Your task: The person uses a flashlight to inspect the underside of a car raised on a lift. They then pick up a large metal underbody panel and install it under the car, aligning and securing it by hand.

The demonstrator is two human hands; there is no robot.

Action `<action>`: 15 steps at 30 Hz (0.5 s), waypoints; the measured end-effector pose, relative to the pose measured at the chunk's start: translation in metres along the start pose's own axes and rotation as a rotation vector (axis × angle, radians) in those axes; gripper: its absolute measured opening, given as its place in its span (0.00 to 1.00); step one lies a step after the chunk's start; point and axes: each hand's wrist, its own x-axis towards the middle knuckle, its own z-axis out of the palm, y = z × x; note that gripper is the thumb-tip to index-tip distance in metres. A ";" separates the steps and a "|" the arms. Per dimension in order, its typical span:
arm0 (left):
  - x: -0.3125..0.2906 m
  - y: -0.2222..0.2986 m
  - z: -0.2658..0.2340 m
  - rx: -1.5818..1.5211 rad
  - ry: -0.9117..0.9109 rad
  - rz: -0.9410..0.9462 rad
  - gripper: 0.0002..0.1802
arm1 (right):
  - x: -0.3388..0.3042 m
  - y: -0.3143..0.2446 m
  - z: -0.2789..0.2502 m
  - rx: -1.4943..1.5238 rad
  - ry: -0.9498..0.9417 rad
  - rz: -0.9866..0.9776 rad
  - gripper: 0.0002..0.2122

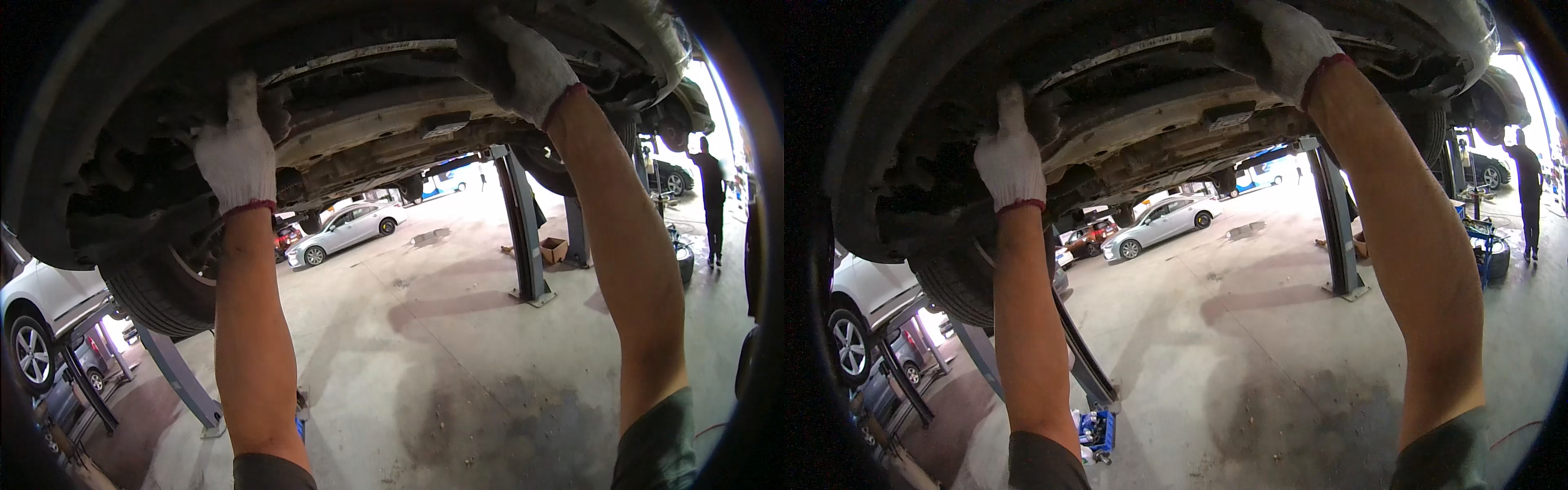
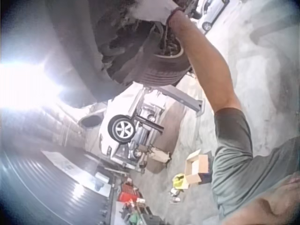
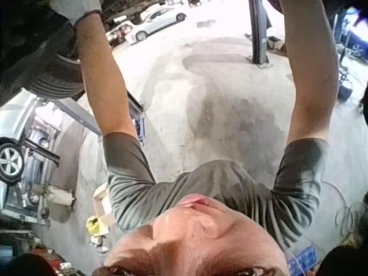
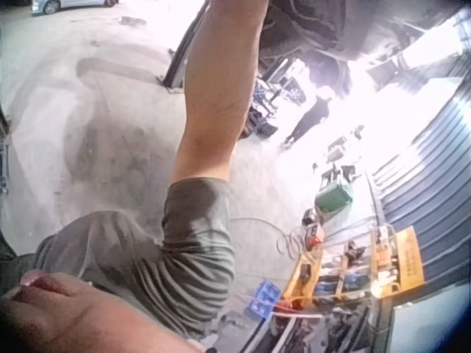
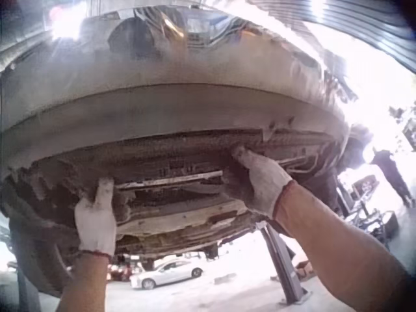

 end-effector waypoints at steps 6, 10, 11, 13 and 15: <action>0.005 -0.009 0.012 -0.214 0.013 0.075 0.24 | -0.011 -0.012 0.010 -0.189 0.050 0.023 0.12; 0.000 -0.004 0.011 -0.326 -0.036 -0.004 0.20 | -0.008 -0.009 0.001 -0.046 -0.032 0.006 0.11; -0.001 -0.005 0.011 -0.352 -0.070 -0.019 0.20 | -0.007 -0.006 -0.003 0.029 -0.066 -0.016 0.11; 0.001 -0.010 0.005 -0.416 -0.099 -0.016 0.21 | -0.012 0.002 0.002 0.118 -0.045 -0.016 0.10; -0.002 -0.018 0.004 -0.499 -0.118 0.009 0.23 | -0.014 0.009 0.005 0.172 -0.031 -0.030 0.09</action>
